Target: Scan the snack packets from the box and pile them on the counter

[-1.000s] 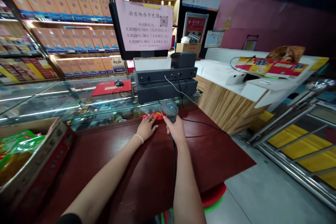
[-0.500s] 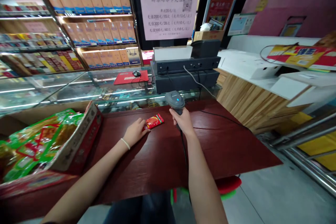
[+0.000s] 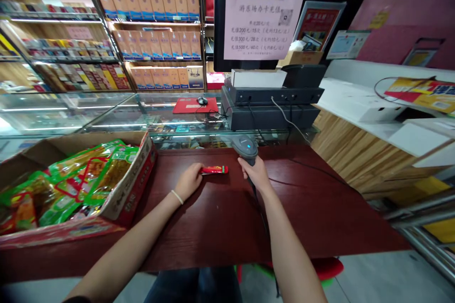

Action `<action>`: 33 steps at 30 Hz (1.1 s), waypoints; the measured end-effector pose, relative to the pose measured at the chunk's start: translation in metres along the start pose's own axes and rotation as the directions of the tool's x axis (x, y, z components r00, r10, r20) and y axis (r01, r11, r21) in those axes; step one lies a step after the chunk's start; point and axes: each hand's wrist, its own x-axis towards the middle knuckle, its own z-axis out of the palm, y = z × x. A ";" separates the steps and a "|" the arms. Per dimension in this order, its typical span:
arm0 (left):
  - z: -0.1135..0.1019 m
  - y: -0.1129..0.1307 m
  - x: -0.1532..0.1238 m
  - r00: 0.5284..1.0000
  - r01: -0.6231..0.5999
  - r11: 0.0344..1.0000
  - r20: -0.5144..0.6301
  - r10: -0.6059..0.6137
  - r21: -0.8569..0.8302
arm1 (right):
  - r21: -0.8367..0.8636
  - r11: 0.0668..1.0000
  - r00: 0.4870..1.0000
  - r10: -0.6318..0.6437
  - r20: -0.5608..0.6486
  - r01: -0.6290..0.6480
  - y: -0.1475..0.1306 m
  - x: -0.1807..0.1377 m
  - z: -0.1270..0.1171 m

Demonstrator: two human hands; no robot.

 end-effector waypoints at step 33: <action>0.015 -0.028 0.016 0.777 0.072 0.322 -0.150 -0.612 -0.944 | -0.135 0.989 0.983 0.083 0.164 -0.061 -0.014 -0.015 0.028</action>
